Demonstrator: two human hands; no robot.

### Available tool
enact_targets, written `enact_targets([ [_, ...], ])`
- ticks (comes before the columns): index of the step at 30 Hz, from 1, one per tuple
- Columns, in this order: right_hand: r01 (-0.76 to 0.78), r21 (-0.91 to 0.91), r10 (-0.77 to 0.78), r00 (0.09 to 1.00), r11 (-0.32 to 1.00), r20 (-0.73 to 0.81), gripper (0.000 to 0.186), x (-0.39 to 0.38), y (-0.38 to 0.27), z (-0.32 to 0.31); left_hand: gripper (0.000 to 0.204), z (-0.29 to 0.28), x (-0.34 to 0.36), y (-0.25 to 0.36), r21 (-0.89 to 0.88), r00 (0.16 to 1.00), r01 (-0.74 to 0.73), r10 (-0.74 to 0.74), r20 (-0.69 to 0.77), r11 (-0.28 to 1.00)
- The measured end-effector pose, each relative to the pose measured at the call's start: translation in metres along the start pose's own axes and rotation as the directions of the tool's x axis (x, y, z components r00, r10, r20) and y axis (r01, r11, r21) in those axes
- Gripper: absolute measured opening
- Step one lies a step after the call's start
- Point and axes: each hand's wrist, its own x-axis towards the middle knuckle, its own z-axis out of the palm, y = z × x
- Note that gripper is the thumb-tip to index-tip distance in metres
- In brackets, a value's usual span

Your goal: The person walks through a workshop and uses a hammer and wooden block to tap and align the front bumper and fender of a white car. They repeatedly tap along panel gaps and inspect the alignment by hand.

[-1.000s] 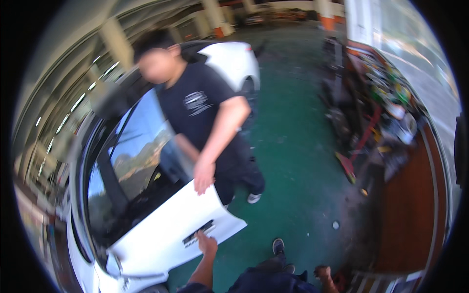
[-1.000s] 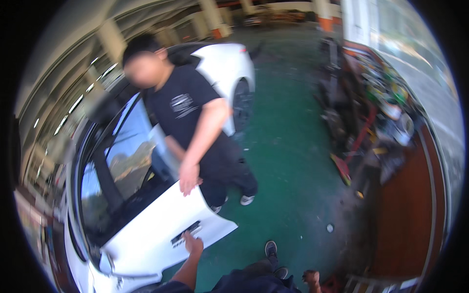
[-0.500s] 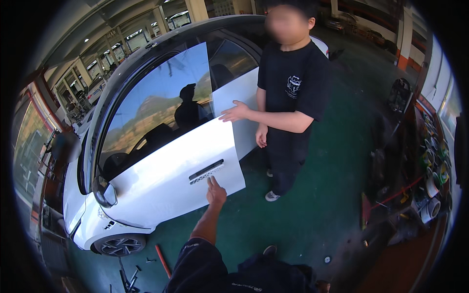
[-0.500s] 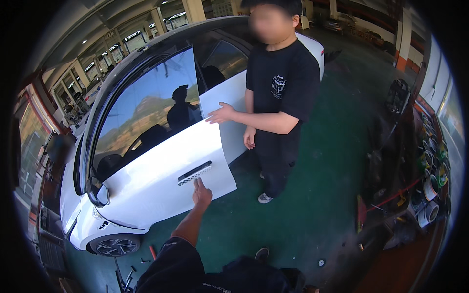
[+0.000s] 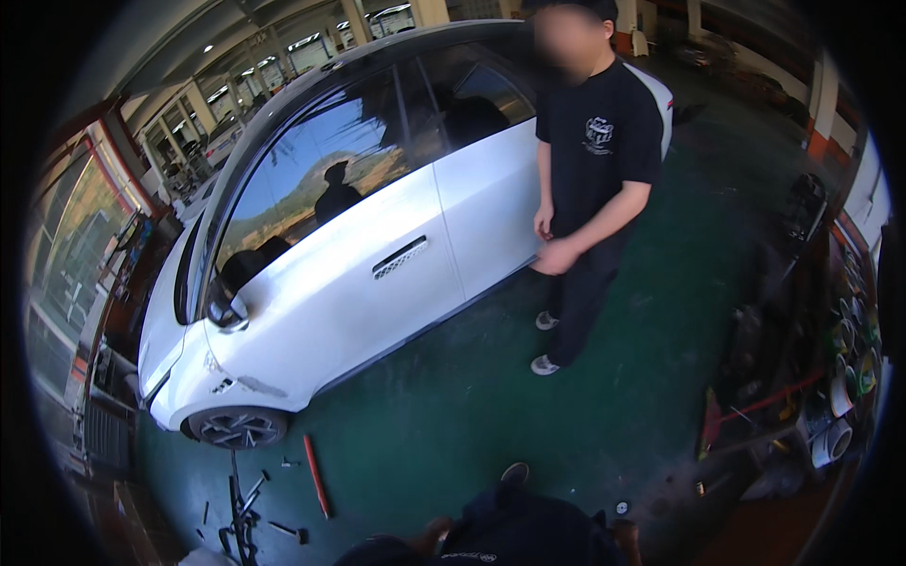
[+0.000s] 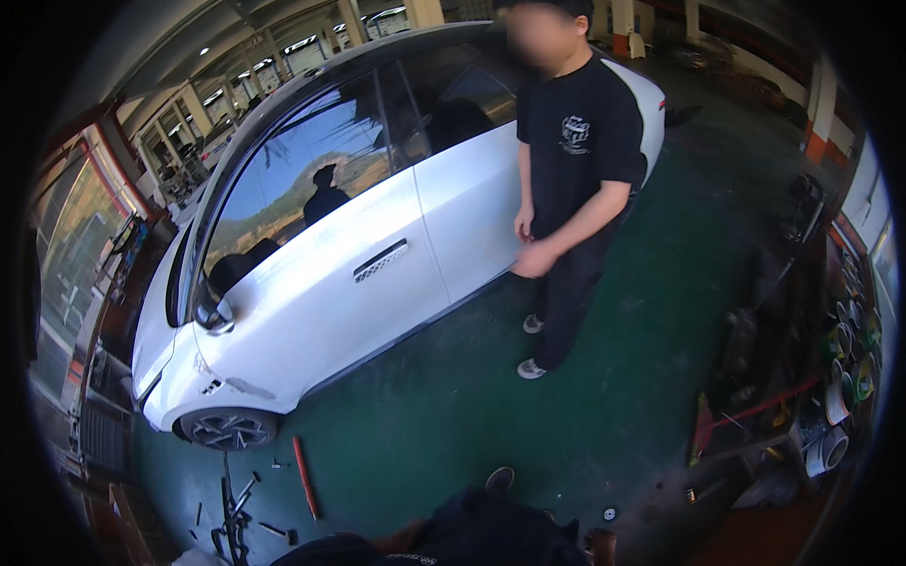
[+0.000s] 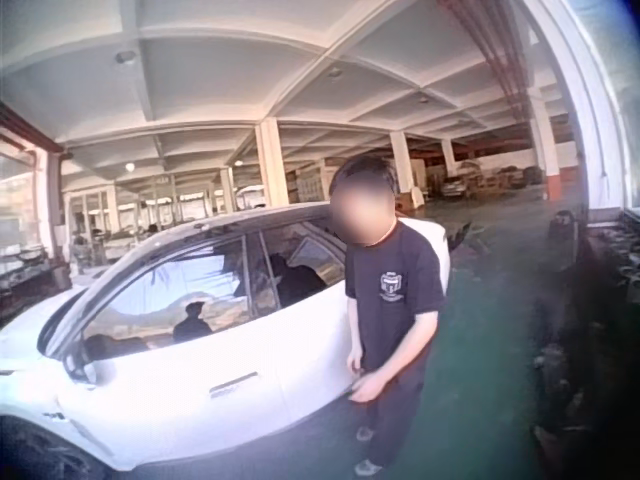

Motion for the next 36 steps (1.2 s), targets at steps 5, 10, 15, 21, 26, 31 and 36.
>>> enact_targets([
  [5, 0.321, -0.189, -0.358, 0.910, 0.928, -0.211, 0.025, -0.023, -0.011, -0.023, 0.037, -0.024, 0.020, -0.002, -0.306, 0.946, 0.314, -0.324, 0.020, 0.899],
  [10, -0.302, 0.760, 0.259, 0.949, 0.575, 0.181, 0.010, 0.010, -0.022, -0.009, 0.057, -0.075, -0.001, 0.081, -0.749, 0.896, -0.012, -0.325, -0.303, 0.662],
  [15, -0.539, 0.767, 0.283, 0.840, 0.348, 0.462, 0.015, 0.040, -0.030, 0.013, 0.058, -0.050, -0.065, 0.139, -0.515, 0.869, -0.035, -0.228, -0.439, 0.857],
  [21, -0.510, 0.776, 0.284, 0.858, 0.371, 0.428, 0.010, 0.024, -0.051, 0.002, 0.053, 0.067, -0.150, 0.068, -0.511, 0.862, 0.375, -0.494, -0.116, 0.773],
  [26, -0.355, 0.753, 0.280, 0.931, 0.554, 0.233, 0.009, 0.000, -0.076, -0.023, 0.034, 0.140, -0.175, 0.005, -0.359, 0.797, 0.538, -0.599, -0.079, 0.763],
  [31, 0.218, 0.155, -0.237, 0.965, 0.963, 0.110, 0.015, 0.004, -0.051, -0.015, 0.035, 0.134, -0.161, -0.003, -0.240, 0.874, 0.255, -0.330, -0.357, 0.937],
  [36, 0.713, -0.253, -0.690, 0.699, 0.654, 0.187, 0.019, 0.054, -0.092, 0.005, 0.041, 0.142, -0.187, -0.028, -0.825, 0.710, -0.023, -0.572, -0.412, 0.565],
])
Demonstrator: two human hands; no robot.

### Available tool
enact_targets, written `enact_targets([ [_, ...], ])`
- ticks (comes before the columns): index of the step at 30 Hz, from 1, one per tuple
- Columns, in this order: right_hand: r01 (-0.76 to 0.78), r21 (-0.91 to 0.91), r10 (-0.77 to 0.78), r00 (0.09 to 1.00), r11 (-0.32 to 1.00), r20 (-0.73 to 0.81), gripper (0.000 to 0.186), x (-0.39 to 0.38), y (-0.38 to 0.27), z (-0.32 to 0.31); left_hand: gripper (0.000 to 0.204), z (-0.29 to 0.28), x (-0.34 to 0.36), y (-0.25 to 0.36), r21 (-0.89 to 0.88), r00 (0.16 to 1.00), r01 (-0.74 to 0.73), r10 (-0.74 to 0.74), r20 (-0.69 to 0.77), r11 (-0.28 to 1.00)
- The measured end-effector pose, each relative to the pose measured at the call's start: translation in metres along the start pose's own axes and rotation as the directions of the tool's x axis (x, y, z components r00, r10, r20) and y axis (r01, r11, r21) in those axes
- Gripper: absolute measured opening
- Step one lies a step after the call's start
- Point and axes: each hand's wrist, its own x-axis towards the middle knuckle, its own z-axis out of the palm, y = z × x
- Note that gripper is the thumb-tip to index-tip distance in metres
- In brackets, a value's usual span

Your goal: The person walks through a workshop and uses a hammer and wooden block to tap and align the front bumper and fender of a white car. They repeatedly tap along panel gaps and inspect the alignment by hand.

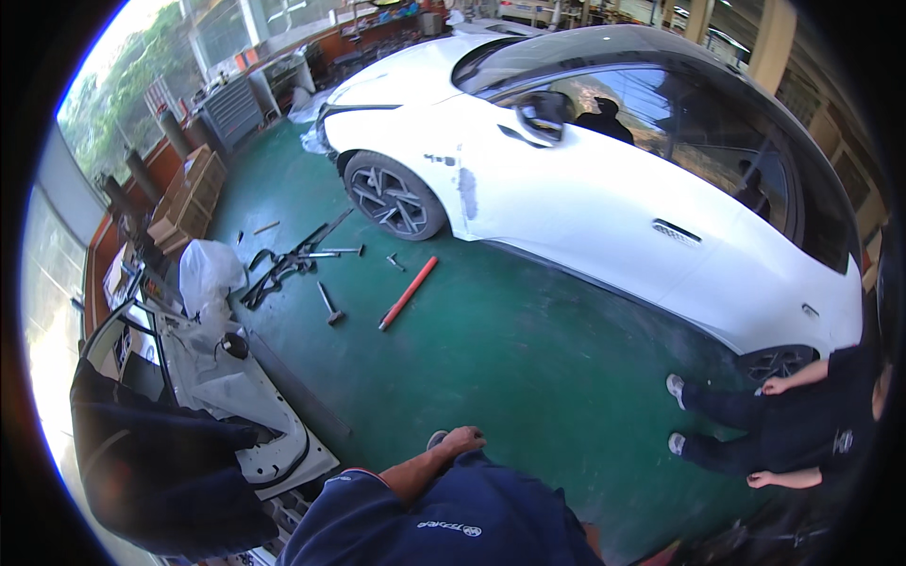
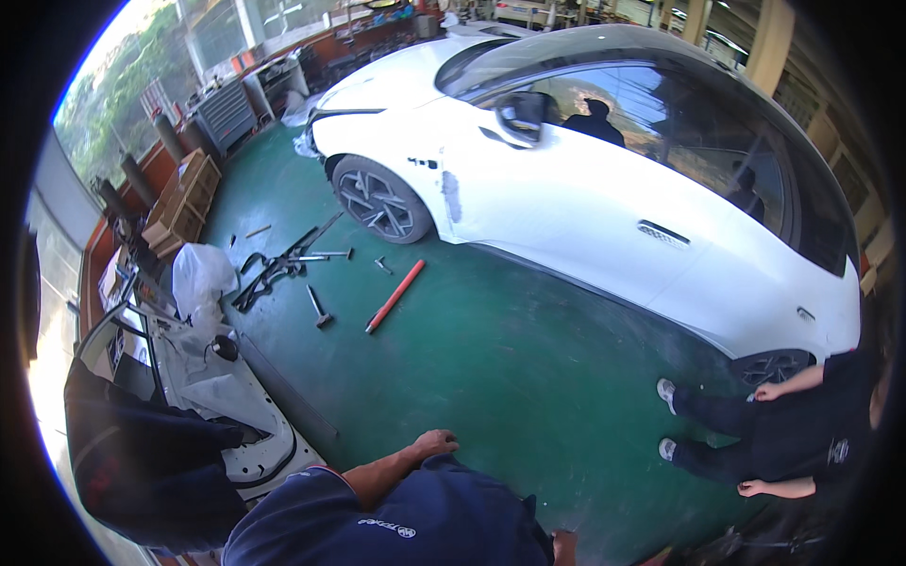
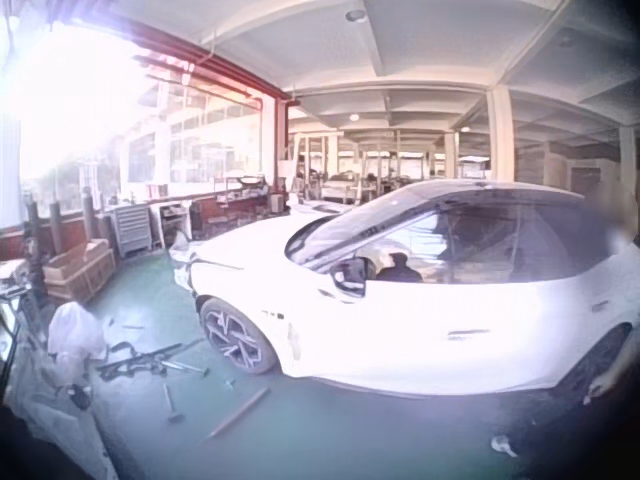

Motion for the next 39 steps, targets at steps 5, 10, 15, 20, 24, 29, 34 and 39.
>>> enact_targets([
  [5, -0.448, 0.713, 0.489, 0.856, 0.540, 0.167, 0.019, 0.153, -0.137, -0.051, 0.036, -0.053, 0.008, -0.114, 0.074, 0.947, 0.317, -0.320, 0.035, 0.945],
  [10, -0.468, 0.696, 0.446, 0.864, 0.545, 0.233, 0.019, 0.250, -0.293, -0.112, 0.030, -0.097, -0.020, -0.223, 0.086, 0.830, 0.558, -0.557, -0.033, 0.825],
  [15, -0.503, 0.590, 0.439, 0.859, 0.631, 0.263, 0.021, 0.271, -0.338, -0.114, 0.040, -0.131, -0.036, -0.236, -0.091, 0.851, 0.513, -0.519, -0.073, 0.854],
  [20, -0.606, 0.365, 0.485, 0.791, 0.707, 0.374, 0.026, 0.252, -0.312, -0.103, 0.041, -0.106, -0.042, -0.232, -0.350, 0.822, 0.496, -0.560, -0.106, 0.795],
  [24, -0.610, 0.419, 0.491, 0.792, 0.673, 0.363, 0.048, 0.230, -0.303, -0.101, 0.039, -0.062, -0.044, -0.226, -0.292, 0.884, 0.465, -0.460, 0.089, 0.836],
  [29, -0.588, 0.395, 0.511, 0.809, 0.706, 0.291, 0.049, 0.232, -0.318, -0.098, 0.040, -0.030, -0.041, -0.227, -0.257, 0.888, 0.459, -0.446, 0.111, 0.850],
  [34, -0.543, 0.519, 0.441, 0.840, 0.660, 0.316, 0.039, 0.238, -0.317, -0.078, 0.042, -0.055, -0.009, -0.249, 0.104, 0.943, 0.300, -0.311, 0.117, 0.948],
  [39, -0.528, 0.544, 0.428, 0.849, 0.652, 0.310, 0.037, 0.218, -0.286, -0.037, 0.038, -0.098, 0.012, -0.240, 0.326, 0.981, 0.151, -0.183, 0.067, 0.933],
])
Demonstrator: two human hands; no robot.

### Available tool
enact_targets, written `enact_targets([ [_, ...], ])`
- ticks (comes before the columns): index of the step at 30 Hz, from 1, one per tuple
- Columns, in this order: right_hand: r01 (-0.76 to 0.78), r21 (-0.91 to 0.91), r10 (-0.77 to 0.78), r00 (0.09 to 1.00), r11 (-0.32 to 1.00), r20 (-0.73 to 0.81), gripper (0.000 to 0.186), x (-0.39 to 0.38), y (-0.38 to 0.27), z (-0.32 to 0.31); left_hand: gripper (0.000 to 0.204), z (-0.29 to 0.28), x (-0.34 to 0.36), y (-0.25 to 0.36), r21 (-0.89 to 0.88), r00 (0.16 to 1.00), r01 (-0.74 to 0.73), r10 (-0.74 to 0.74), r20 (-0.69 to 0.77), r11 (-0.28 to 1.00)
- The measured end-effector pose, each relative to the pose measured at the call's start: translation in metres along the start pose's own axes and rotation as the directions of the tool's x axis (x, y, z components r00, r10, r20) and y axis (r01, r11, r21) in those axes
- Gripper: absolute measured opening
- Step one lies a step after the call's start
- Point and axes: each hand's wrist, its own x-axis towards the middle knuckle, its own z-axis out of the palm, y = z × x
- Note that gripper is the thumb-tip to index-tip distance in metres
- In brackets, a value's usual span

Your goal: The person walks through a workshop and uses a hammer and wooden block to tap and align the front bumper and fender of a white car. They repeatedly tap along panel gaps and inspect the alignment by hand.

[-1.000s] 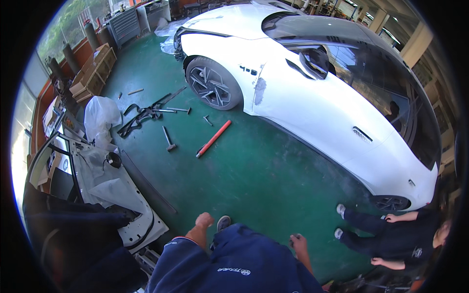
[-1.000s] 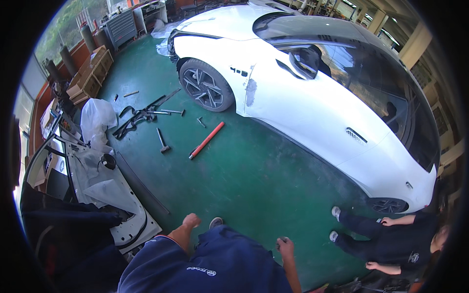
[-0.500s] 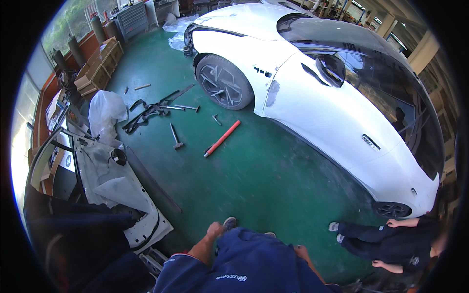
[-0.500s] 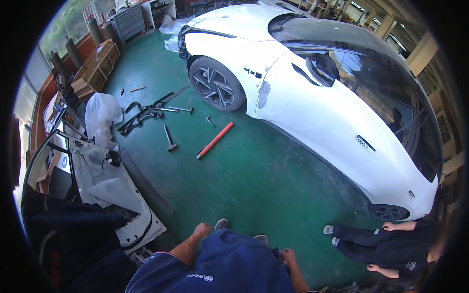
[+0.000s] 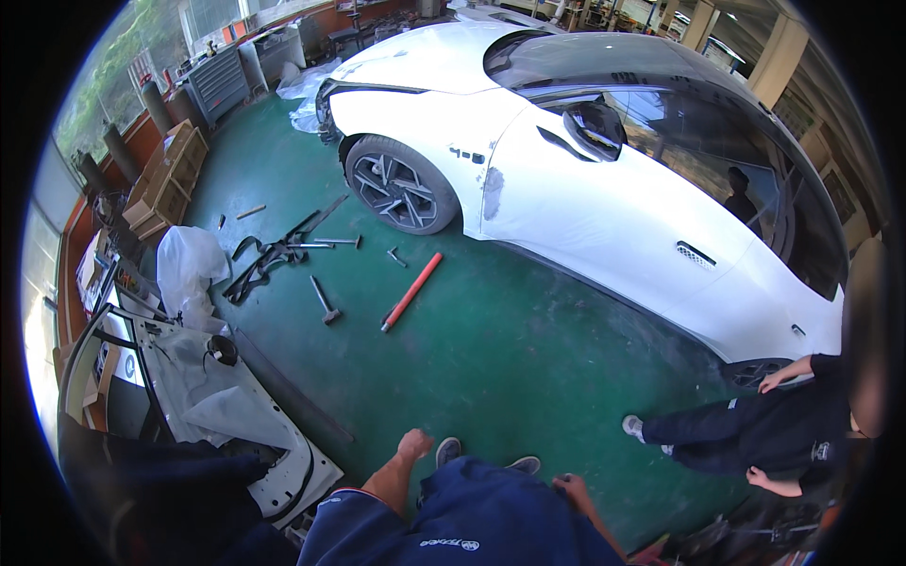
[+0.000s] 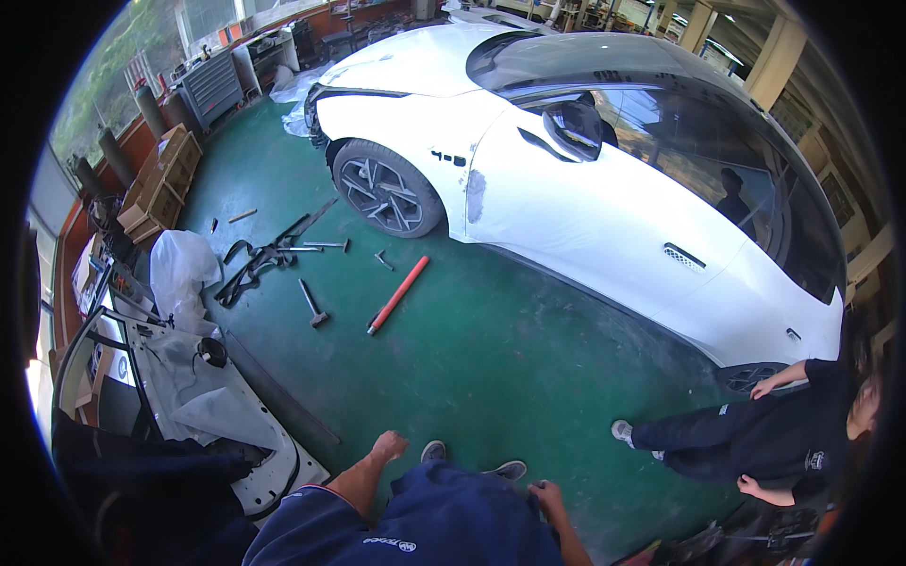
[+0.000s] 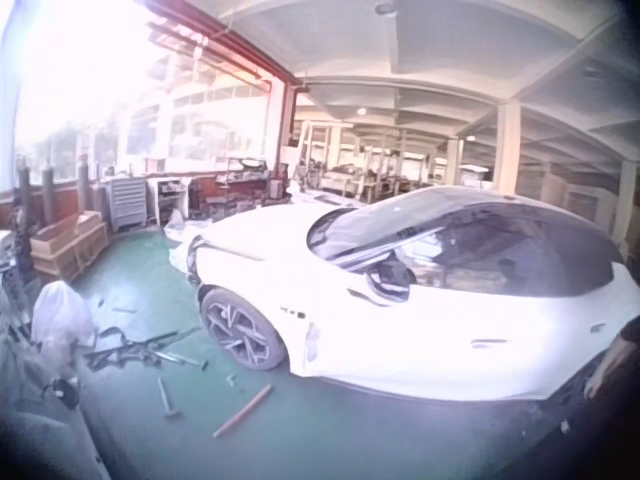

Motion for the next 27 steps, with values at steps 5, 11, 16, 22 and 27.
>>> enact_targets([
  [5, -0.090, -0.311, 0.059, 0.992, 0.946, -0.109, 0.045, -0.009, 0.038, 0.004, 0.036, -0.022, -0.017, 0.024, -0.092, 0.995, -0.062, 0.054, -0.081, 0.994],
  [11, -0.157, -0.092, 0.144, 0.981, 0.983, -0.130, 0.045, -0.026, 0.056, 0.015, 0.040, -0.011, -0.043, 0.052, -0.313, 0.988, 0.153, -0.137, 0.072, 0.937],
  [16, -0.153, -0.269, 0.112, 0.981, 0.951, -0.161, 0.046, -0.014, 0.077, 0.025, 0.050, -0.009, -0.077, 0.060, -0.383, 0.974, 0.202, -0.143, 0.177, 0.902],
  [22, -0.112, -0.081, 0.097, 0.981, 0.990, -0.170, 0.046, -0.009, 0.092, 0.029, 0.042, -0.007, -0.060, 0.046, -0.280, 0.983, 0.163, -0.131, 0.130, 0.946],
  [27, -0.088, -0.079, 0.075, 0.984, 0.993, -0.162, 0.047, -0.014, 0.085, 0.025, 0.023, 0.001, -0.033, 0.025, 0.221, 0.942, -0.337, 0.327, 0.080, 0.915],
])
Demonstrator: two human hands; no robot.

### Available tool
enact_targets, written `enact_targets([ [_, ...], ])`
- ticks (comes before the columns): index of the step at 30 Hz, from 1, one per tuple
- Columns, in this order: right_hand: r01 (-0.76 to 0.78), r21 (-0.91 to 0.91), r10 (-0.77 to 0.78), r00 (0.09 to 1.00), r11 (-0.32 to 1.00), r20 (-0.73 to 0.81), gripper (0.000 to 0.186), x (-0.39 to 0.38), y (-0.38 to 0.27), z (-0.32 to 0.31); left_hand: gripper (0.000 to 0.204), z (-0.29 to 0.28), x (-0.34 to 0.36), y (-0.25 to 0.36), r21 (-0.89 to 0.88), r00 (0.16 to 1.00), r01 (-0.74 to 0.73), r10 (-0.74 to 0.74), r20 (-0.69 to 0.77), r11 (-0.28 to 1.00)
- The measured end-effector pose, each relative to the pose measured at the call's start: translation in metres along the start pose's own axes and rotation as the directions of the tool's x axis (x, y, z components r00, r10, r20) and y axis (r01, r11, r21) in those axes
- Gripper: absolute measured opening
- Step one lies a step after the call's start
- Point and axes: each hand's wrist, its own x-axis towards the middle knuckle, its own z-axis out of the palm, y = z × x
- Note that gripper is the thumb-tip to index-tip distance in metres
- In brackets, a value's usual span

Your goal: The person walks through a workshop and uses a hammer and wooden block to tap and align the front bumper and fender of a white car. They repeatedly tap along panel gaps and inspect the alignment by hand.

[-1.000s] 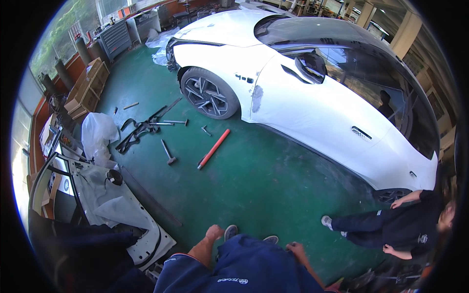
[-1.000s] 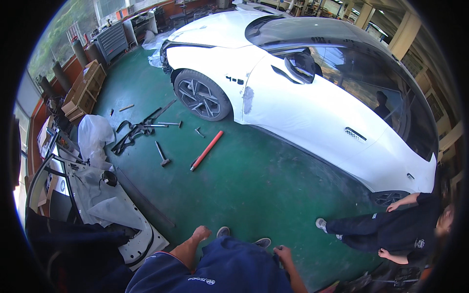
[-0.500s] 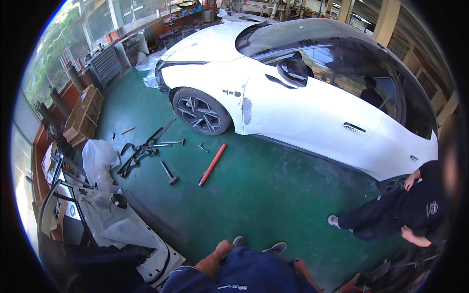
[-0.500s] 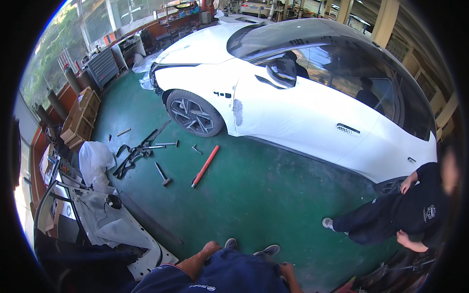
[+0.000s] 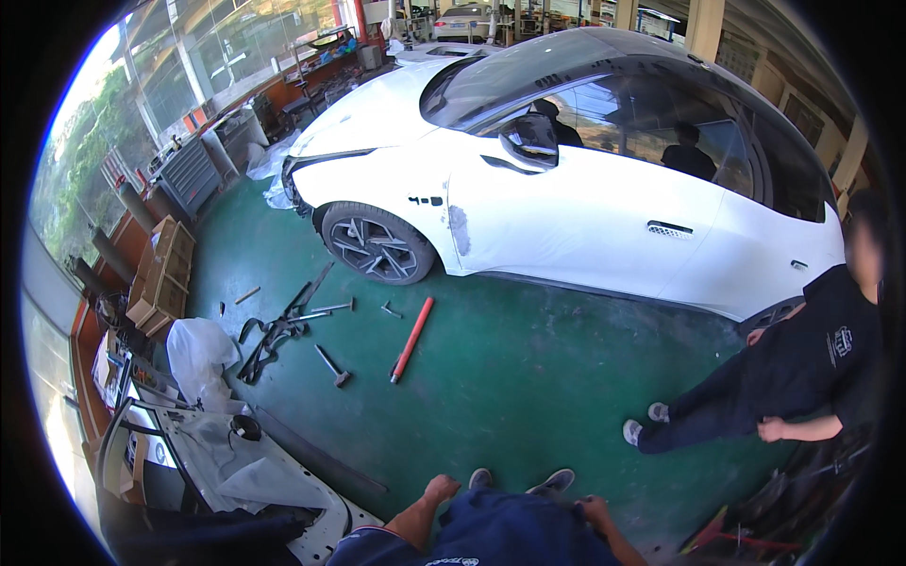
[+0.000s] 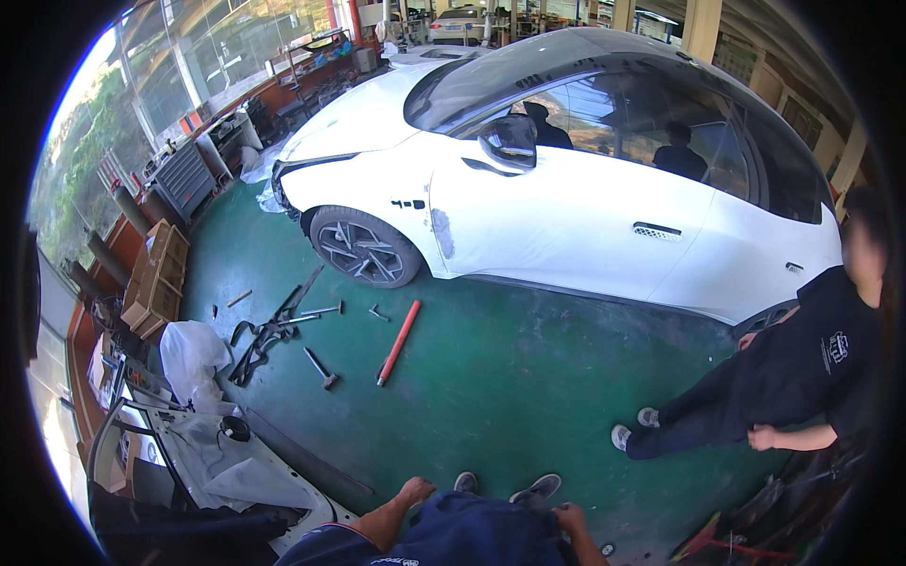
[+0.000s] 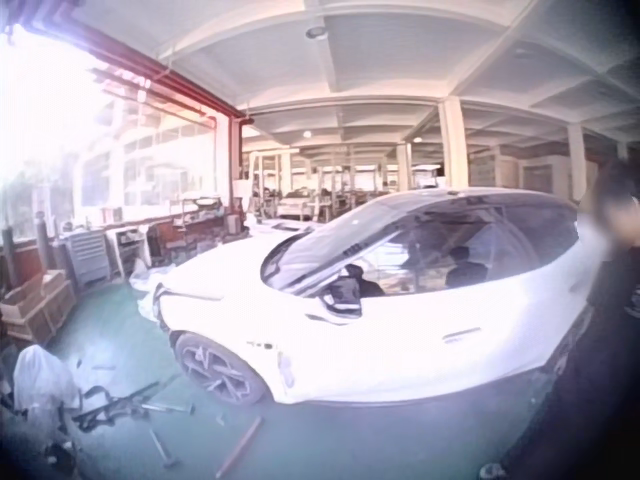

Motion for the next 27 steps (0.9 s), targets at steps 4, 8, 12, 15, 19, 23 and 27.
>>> enact_targets([
  [4, 0.001, -0.179, -0.008, 0.999, 0.984, -0.036, 0.050, 0.002, 0.002, -0.004, 0.019, -0.003, 0.005, 0.001, 0.042, 0.997, -0.073, 0.074, -0.029, 0.996],
  [8, -0.084, -0.051, 0.085, 0.996, 0.995, 0.005, 0.054, 0.016, 0.024, 0.006, 0.023, -0.014, 0.010, 0.014, 0.018, 0.994, -0.113, 0.113, -0.005, 0.993],
  [12, -0.085, 0.149, 0.089, 0.996, 0.985, -0.018, 0.046, 0.028, 0.037, 0.021, 0.028, -0.020, 0.011, 0.011, -0.172, 0.998, -0.062, 0.061, -0.007, 0.983],
  [15, -0.156, 0.297, 0.159, 0.987, 0.942, 0.016, 0.033, 0.029, 0.018, 0.020, 0.030, -0.021, 0.009, -0.007, -0.181, 0.999, -0.050, 0.046, -0.024, 0.982],
  [19, -0.064, 0.446, 0.116, 0.989, 0.893, -0.090, 0.019, 0.023, -0.035, 0.001, 0.043, -0.031, 0.005, -0.041, -0.089, 0.998, 0.064, -0.065, -0.009, 0.994],
  [23, -0.024, 0.459, 0.152, 0.958, 0.888, -0.242, 0.017, 0.030, -0.067, -0.018, 0.062, -0.074, 0.009, -0.052, -0.272, 0.775, 0.621, -0.627, 0.077, 0.735],
  [27, -0.277, 0.488, 0.346, 0.936, 0.828, -0.056, 0.019, 0.055, -0.073, -0.026, 0.089, -0.167, 0.050, -0.041, -0.450, 0.752, 0.555, -0.653, -0.089, 0.700],
])
